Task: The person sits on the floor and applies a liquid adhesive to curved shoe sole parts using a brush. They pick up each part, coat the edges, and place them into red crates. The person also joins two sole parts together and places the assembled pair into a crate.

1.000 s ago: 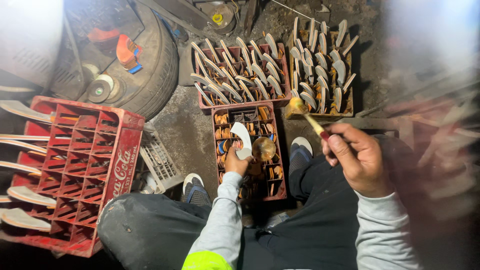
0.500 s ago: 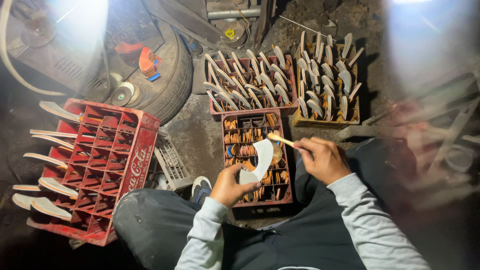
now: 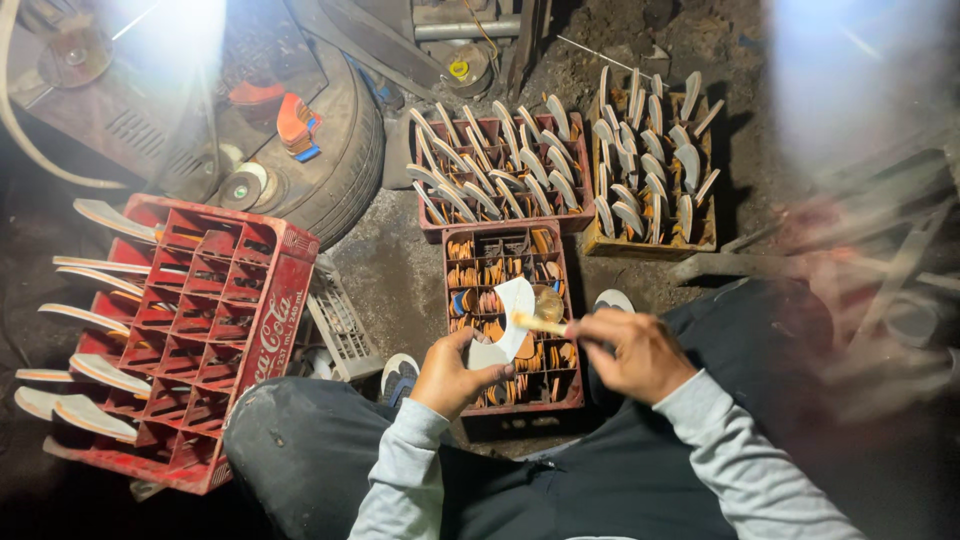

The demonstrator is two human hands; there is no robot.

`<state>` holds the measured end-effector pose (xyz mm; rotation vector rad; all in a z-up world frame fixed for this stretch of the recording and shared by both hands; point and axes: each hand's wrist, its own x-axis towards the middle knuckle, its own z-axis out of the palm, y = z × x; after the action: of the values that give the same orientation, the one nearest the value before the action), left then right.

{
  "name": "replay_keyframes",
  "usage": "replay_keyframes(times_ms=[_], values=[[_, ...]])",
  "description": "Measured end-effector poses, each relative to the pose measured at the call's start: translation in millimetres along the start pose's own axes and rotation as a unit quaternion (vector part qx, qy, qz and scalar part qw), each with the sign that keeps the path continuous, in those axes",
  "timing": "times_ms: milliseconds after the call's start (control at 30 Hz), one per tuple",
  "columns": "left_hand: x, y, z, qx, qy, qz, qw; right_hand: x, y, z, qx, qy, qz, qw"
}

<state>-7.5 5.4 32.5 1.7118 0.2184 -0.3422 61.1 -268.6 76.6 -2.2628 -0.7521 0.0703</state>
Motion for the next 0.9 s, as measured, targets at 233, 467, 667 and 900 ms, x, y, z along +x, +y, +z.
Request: replay_keyframes(times_ms=[233,467,667,900], values=[[-5,3,-1,-0.078,-0.053,0.029,0.995,9,0,-23,-0.002,0.051,0.043,0.998],[-8,19,-6,0.080,-0.046,-0.003,0.996,6,-7,-16,-0.023,-0.053,0.019,0.998],[-13,18,-6,0.033,-0.103,0.033,0.994,26,3,-27,-0.115,-0.044,0.045,0.991],[-12,21,-13,0.098,-0.050,0.063,0.992,15,-19,-27,-0.028,0.002,-0.055,0.998]])
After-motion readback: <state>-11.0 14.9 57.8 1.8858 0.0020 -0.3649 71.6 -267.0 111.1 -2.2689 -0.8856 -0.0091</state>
